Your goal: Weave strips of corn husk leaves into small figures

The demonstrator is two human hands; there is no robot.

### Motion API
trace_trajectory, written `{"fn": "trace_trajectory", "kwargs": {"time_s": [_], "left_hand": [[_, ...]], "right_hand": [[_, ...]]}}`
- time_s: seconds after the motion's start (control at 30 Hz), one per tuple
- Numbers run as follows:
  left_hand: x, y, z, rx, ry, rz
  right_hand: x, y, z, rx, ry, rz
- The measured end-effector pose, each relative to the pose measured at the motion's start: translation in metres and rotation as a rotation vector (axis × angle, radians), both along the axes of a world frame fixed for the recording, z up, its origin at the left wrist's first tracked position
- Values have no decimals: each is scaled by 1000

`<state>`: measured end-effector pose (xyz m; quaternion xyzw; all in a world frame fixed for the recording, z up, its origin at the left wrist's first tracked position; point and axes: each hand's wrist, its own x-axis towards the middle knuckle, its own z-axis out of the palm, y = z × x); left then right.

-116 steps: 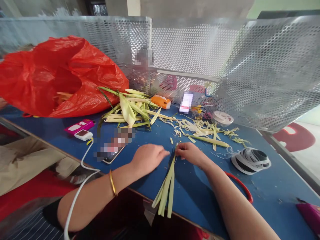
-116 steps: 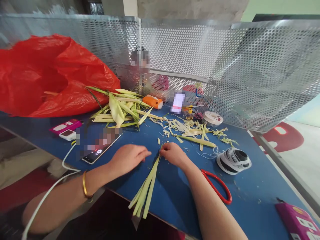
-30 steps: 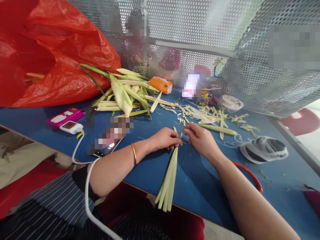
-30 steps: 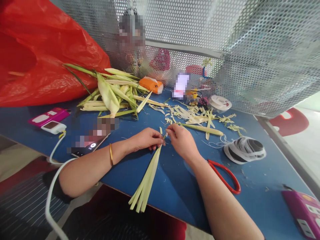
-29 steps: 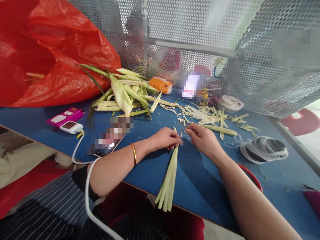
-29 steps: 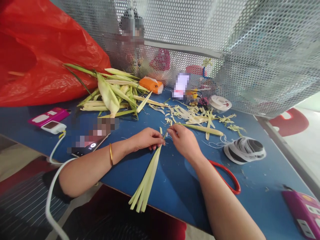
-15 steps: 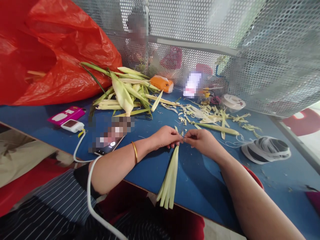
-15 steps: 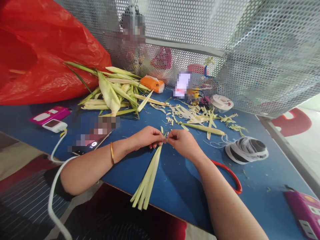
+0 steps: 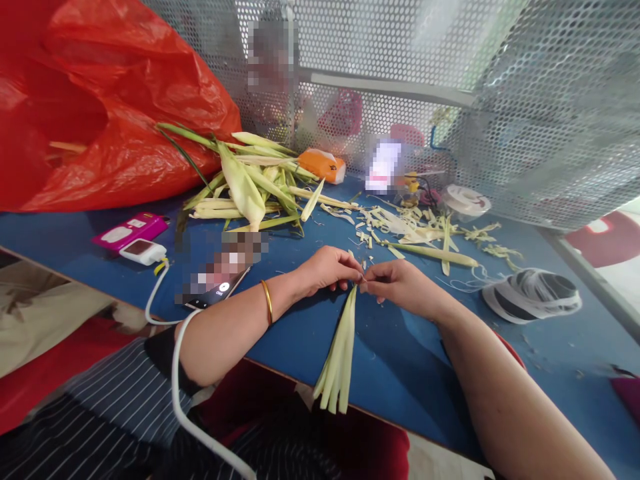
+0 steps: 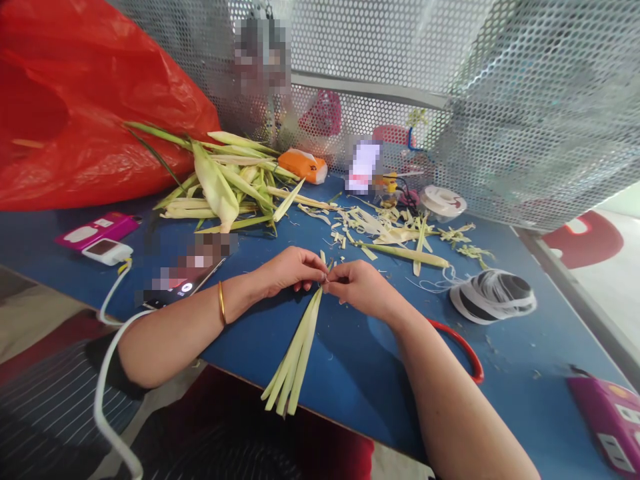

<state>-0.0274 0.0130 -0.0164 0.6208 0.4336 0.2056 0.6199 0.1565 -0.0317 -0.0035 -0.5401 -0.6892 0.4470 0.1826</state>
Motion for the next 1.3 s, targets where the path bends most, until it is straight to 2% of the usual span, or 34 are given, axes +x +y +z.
{"fn": "trace_trajectory", "kwargs": {"time_s": [0.1, 0.2, 0.27, 0.4, 0.5, 0.63, 0.97, 1.1, 1.3], "left_hand": [[-1, 0, -2, 20, -15, -17], [-2, 0, -3, 56, -33, -46], [-1, 0, -3, 82, -43, -49], [0, 2, -4, 178, -32, -67], [-2, 3, -3, 363, 85, -111], [-4, 2, -2, 644, 239, -128], [-2, -5, -10, 1164, 529, -193], [-1, -7, -11, 1280, 577, -223], [-1, -7, -11, 1365, 618, -230]], "right_hand": [[3, 1, 6, 3, 3, -9], [5, 5, 6, 123, 80, -219], [2, 8, 1, 174, 182, -303], [-6, 11, -12, 93, 261, -197], [-9, 11, -17, 76, 196, -139], [-9, 10, -17, 86, 167, -154], [-10, 11, -18, 110, 132, -229], [-9, 12, -20, 109, 156, -228], [-7, 13, -22, 137, 152, -227]]}}
